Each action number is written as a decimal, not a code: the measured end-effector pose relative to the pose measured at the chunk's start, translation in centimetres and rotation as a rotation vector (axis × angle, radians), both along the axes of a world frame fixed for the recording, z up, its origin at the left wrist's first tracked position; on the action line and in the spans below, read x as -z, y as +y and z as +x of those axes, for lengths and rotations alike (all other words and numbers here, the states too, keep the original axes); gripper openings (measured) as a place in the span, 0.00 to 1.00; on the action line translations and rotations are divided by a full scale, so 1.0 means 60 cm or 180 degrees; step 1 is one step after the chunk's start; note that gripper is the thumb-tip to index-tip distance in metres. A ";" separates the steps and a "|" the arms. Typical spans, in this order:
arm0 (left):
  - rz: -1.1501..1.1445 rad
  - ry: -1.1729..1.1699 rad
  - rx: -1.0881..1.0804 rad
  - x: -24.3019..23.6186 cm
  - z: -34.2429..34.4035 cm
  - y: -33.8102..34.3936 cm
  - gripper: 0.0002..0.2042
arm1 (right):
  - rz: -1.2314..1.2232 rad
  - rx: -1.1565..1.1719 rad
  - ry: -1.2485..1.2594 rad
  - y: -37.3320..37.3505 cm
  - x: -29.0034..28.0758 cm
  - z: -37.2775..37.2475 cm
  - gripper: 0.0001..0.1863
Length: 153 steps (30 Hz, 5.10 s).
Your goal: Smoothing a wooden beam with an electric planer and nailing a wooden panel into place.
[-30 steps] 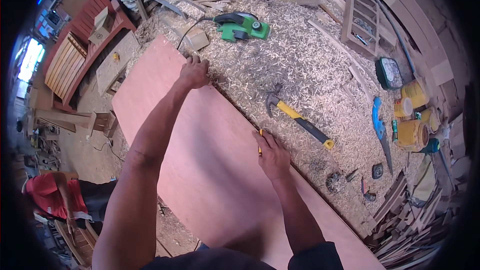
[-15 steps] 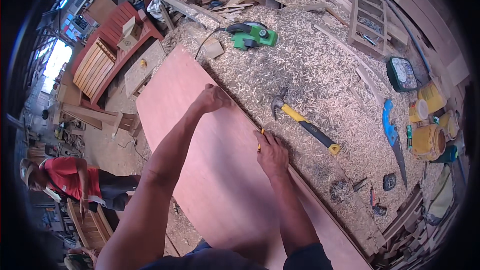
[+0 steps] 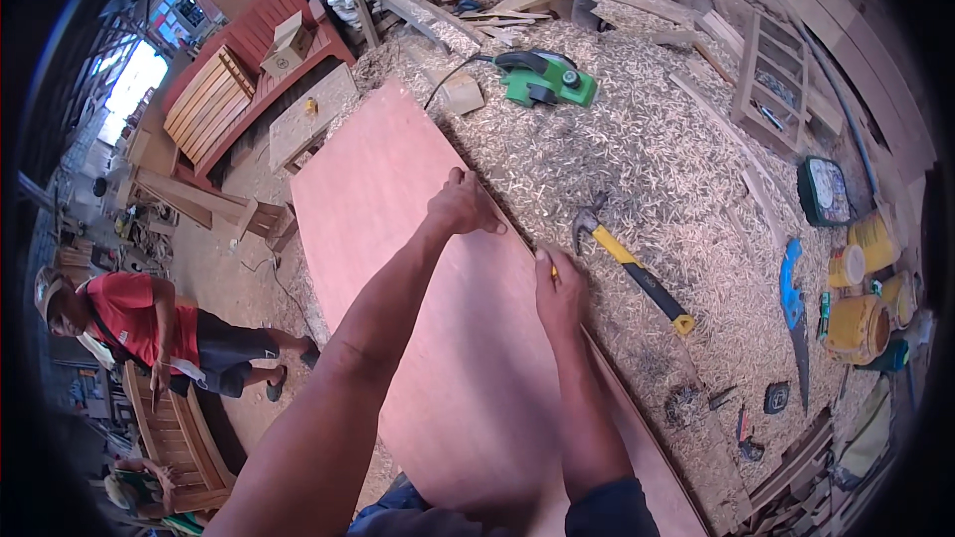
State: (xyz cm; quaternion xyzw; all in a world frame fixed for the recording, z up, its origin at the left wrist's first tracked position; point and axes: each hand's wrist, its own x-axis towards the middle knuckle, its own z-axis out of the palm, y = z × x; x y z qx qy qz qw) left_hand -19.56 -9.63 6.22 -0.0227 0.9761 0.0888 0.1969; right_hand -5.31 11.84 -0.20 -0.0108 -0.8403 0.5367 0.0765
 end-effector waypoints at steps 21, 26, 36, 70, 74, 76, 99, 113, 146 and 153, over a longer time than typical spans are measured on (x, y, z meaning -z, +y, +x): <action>0.0277 0.0097 -0.0480 0.004 -0.007 0.000 0.68 | -0.1401 -0.0903 0.0124 -0.076 0.039 -0.184 0.12; 0.0357 0.0150 -0.0541 -0.019 0.009 0.008 0.66 | -0.1170 -0.0978 0.0080 -0.075 0.051 -0.193 0.11; 0.0443 0.0095 -0.0706 -0.028 0.015 0.016 0.63 | 0.0733 -0.1060 0.0306 0.037 -0.034 -0.060 0.12; 0.0231 -0.0476 -0.0504 -0.024 0.253 0.194 0.74 | -0.0860 -0.0471 -0.0275 0.139 0.001 0.125 0.15; 0.0084 -0.0450 -0.0348 -0.011 0.249 0.191 0.74 | -0.0984 -0.0631 -0.0136 0.112 0.010 0.071 0.15; 0.0041 -0.0444 -0.0282 -0.008 0.247 0.191 0.73 | -0.0976 -0.0655 -0.0257 0.106 0.016 0.059 0.16; -0.0508 -0.0174 0.0557 0.039 0.224 0.180 0.41 | 0.0656 -0.0583 -0.0957 0.423 -0.110 0.451 0.14; -0.0017 -0.0252 0.0743 0.157 0.185 0.100 0.57 | 0.2053 0.0191 0.0245 0.329 -0.020 0.502 0.20; -0.0557 0.0002 0.1013 0.035 0.521 0.403 0.65 | -0.0790 -0.0981 -0.0331 0.330 -0.002 0.296 0.18; -0.0468 -0.0321 0.0921 0.026 0.515 0.405 0.66 | -0.0470 -0.1191 -0.0321 0.340 -0.006 0.276 0.18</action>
